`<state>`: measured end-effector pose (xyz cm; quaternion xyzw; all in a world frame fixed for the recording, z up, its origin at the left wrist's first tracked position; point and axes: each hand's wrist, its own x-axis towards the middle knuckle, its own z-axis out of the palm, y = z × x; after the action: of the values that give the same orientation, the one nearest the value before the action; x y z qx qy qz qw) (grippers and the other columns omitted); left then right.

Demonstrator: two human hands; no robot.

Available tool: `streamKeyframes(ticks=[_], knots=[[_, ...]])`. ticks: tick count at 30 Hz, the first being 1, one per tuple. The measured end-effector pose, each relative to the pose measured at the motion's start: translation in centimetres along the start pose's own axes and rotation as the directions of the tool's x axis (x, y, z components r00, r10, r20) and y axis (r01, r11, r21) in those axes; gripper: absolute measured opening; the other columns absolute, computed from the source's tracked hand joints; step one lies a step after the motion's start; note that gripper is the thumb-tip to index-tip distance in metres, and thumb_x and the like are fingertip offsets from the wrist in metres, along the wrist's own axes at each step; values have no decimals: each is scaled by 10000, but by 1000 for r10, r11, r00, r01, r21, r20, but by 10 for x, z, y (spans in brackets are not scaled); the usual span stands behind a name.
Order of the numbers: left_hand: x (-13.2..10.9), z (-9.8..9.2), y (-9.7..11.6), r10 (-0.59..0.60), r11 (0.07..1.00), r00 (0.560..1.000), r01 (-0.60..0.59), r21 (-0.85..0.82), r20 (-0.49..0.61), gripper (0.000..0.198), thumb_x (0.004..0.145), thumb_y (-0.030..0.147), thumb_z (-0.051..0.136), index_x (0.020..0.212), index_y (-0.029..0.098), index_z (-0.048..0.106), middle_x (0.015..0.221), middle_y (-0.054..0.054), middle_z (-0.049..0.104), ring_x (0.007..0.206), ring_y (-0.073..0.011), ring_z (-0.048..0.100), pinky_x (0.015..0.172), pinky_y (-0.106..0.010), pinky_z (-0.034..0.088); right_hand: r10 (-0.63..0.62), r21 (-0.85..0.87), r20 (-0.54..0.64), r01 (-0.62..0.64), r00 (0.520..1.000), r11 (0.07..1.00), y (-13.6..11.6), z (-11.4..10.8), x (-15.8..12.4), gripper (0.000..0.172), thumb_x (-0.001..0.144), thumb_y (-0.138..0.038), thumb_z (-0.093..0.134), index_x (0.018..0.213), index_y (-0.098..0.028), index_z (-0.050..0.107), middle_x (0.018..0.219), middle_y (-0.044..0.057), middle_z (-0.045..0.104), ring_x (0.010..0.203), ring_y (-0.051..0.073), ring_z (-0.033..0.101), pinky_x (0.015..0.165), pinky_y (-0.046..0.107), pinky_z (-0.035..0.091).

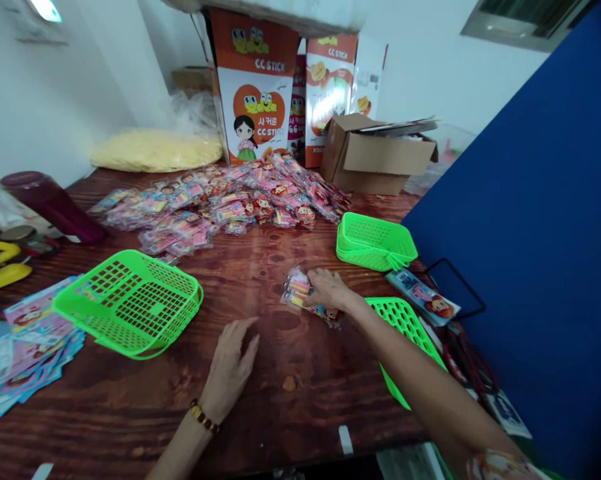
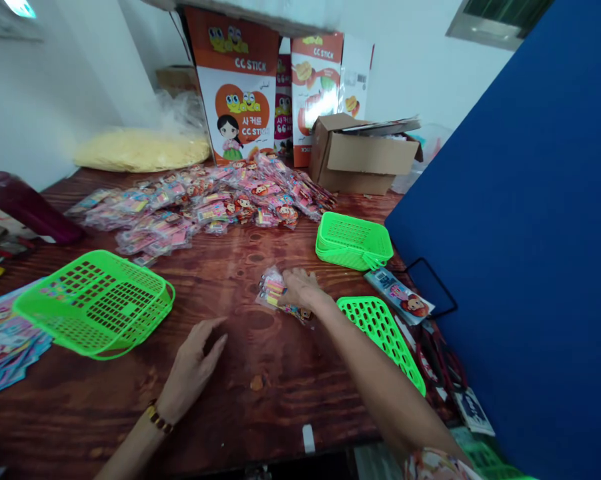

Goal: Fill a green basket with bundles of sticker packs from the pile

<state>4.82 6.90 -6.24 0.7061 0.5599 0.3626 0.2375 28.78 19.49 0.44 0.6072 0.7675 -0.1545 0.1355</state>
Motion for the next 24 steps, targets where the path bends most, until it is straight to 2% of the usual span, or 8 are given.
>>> streamKeyframes(ticks=[3,6,9,12,15,18,20,24], knots=[[3,2,-2,-24,996,1000,24,-90,2,574,915,341,542,1439,228,335,1432,-119,466,1324,-248,448,1127,-476,345,-98,9,-77,99,992,995,-30,3,-26,454,808,-403,623,1187,-195,486,1067,112,677,1001,277,635,836,365,434],[1,3,-4,-36,979,999,43,-198,40,801,893,357,587,1525,238,108,1584,-136,235,1457,-262,255,1198,-498,209,-219,-68,-217,209,951,975,-67,17,-51,405,829,-277,601,1200,-194,459,1093,109,669,1010,263,628,894,390,413],[-5,3,-7,-70,949,992,98,-299,102,848,890,338,593,1533,245,49,1582,-145,245,1456,-260,265,1196,-494,211,-285,-126,-261,260,922,957,-90,35,-65,334,838,-205,575,1160,-192,487,1107,114,648,1000,254,618,889,398,421],[-12,4,-10,-82,929,988,122,-349,127,898,884,323,612,1534,253,-4,1568,-146,273,1438,-249,305,1190,-482,231,-291,-118,-254,269,922,956,-90,42,-71,392,784,-237,657,1140,-186,502,1105,105,628,1005,260,610,865,392,442],[-11,8,-7,-69,910,990,114,-398,127,973,874,337,634,1527,261,-83,1582,-158,227,1433,-261,312,1176,-488,264,-261,-96,-196,247,945,964,-77,36,-79,518,736,-264,725,1189,-179,489,1153,109,607,1026,267,609,874,408,449],[-4,17,1,-28,905,988,90,-417,154,997,853,315,652,1527,251,-81,1585,-162,203,1446,-272,278,1178,-495,253,-234,-105,-147,220,961,970,-67,31,-86,433,780,-232,680,1171,-185,502,1145,105,614,1005,253,619,875,403,450],[1,22,5,-13,910,987,78,-407,160,957,850,279,641,1532,239,-28,1547,-157,282,1420,-266,322,1177,-493,255,-245,-111,-146,231,958,967,-66,32,-88,318,827,-197,605,1131,-190,514,1110,92,627,981,240,625,854,387,457],[1,23,6,-25,926,986,86,-368,167,769,880,263,595,1516,230,164,1314,-114,532,1186,-223,556,1089,-461,398,-283,-117,-194,264,939,957,-65,43,-84,223,865,-167,505,1085,-199,521,1060,79,642,955,233,628,790,358,470]])
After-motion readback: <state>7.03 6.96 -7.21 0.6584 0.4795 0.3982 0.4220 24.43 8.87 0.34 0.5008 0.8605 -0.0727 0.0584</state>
